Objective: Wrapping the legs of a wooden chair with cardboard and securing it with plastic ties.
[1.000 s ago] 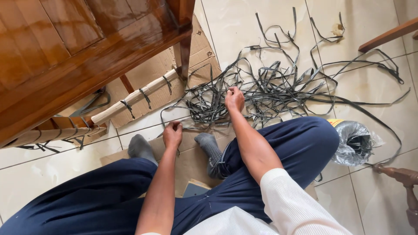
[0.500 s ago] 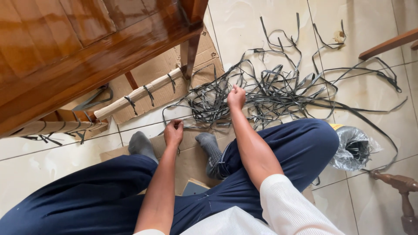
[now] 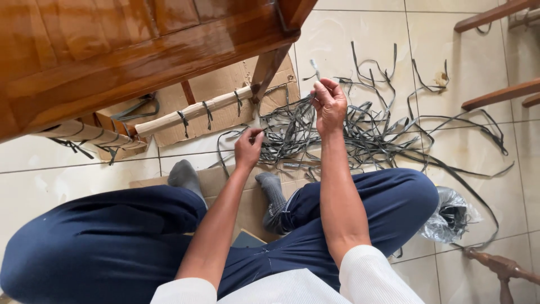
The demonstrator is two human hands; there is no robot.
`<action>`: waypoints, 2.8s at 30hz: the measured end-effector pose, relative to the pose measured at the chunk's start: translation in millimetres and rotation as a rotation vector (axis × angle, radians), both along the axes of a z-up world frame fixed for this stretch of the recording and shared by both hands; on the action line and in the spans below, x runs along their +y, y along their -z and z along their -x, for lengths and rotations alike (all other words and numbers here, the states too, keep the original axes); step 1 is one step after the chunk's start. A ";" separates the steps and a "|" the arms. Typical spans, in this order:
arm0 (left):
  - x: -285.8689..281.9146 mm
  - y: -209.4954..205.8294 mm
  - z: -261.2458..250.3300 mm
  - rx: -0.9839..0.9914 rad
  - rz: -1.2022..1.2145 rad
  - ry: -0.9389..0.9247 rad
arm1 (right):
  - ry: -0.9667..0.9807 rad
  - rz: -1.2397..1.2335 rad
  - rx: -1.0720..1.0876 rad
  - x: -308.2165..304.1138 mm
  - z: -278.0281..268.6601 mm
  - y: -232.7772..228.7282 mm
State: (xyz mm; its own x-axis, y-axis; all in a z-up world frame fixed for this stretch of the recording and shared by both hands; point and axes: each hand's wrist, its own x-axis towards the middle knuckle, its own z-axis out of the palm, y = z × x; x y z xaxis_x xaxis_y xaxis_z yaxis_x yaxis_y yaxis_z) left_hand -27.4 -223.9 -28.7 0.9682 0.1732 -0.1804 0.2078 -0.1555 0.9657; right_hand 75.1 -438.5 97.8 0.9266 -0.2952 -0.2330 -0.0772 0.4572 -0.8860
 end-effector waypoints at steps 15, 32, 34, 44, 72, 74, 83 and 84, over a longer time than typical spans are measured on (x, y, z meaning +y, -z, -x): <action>-2.6 -42.9 -22.5 0.076 0.360 0.240 | -0.426 0.239 0.294 42.1 14.6 42.0; 30.7 11.9 -12.9 0.258 0.433 -0.074 | -0.649 0.568 0.252 71.0 45.9 107.8; 31.9 10.8 -14.2 0.229 0.426 -0.068 | -0.765 0.406 0.320 87.3 48.3 86.5; 83.2 -11.2 -10.1 0.010 0.536 -0.367 | -0.899 0.264 0.484 133.7 51.0 58.5; 251.2 -68.8 -35.2 -0.185 -0.530 -0.202 | -1.132 0.454 0.797 267.2 96.4 137.7; 253.9 -62.4 -35.2 -0.194 -0.576 -0.173 | -1.082 0.352 0.825 276.5 98.0 144.3; 265.2 -36.5 -56.7 0.086 -0.686 -0.020 | -0.666 -0.367 0.765 332.2 79.0 158.6; 265.8 -33.2 -60.9 0.255 -0.744 0.049 | -0.638 -0.409 0.741 339.3 77.4 153.0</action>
